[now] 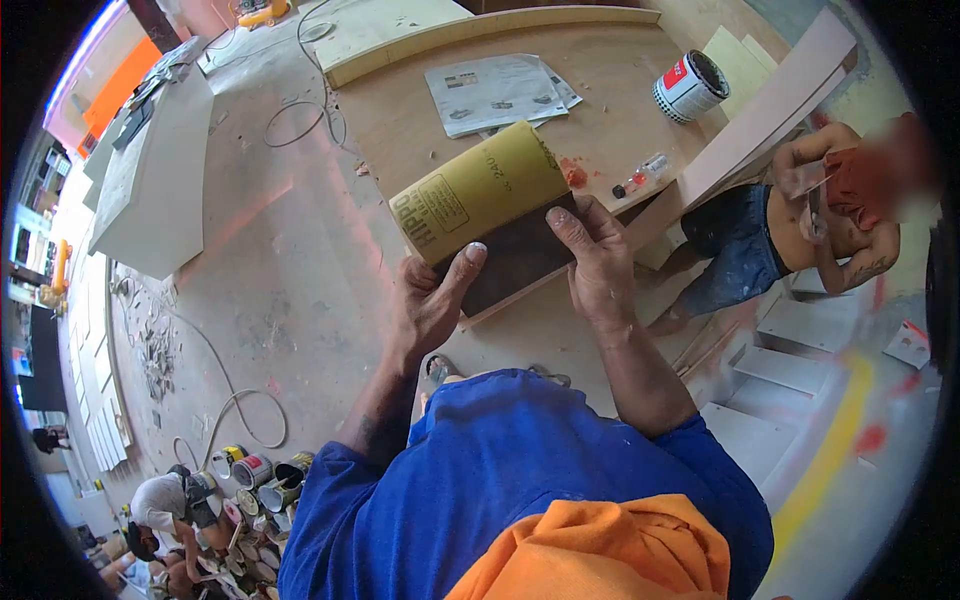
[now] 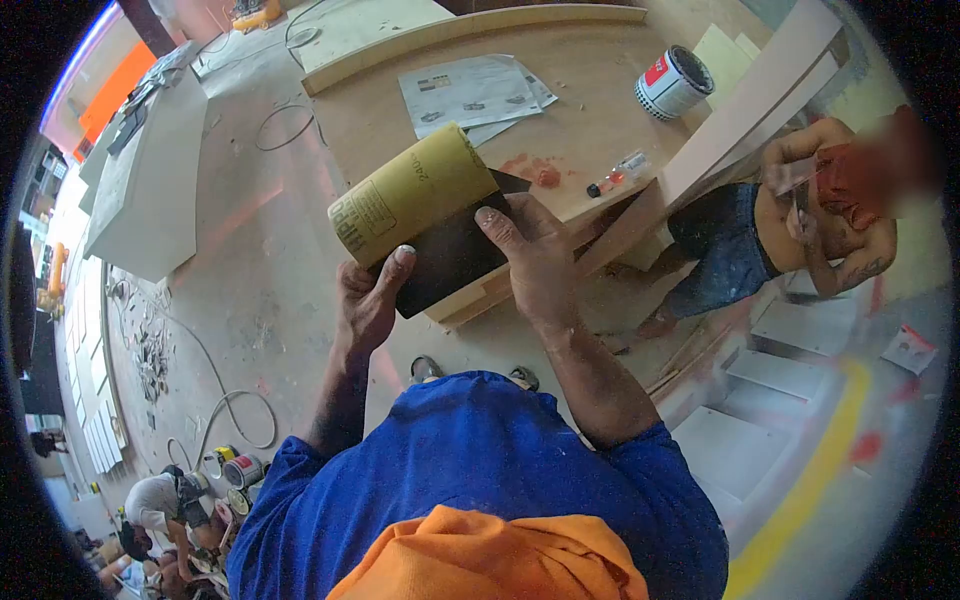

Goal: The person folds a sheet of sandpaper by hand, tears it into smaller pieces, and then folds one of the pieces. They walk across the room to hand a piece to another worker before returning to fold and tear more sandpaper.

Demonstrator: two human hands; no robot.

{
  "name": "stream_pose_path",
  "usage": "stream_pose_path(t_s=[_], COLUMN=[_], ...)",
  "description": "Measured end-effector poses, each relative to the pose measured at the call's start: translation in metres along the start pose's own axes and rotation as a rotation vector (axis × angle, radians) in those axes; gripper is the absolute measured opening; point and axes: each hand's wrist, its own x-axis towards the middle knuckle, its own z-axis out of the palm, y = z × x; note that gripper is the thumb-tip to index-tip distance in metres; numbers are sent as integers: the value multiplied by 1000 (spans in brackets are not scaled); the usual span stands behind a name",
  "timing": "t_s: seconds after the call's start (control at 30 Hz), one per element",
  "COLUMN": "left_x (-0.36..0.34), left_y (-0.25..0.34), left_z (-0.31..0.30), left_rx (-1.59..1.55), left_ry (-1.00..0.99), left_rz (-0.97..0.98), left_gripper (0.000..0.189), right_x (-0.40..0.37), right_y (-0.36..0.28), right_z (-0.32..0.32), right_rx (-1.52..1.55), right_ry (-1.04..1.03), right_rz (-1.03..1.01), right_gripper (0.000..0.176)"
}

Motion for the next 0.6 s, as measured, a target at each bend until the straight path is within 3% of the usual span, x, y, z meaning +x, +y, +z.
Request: stream_pose_path(t_s=[0.23, 0.6], left_x=[0, 1], left_y=[0, -8], left_z=[7, 19], left_rx=[-36, -158], left_ry=[33, 53], left_rz=[110, 55], left_gripper=[29, 29], right_x=[0, -6], right_y=[3, 0], right_z=[-2, -9], right_rx=[-1, -31], right_ry=[-4, 10], right_rz=[-21, -12], right_gripper=[21, 18])
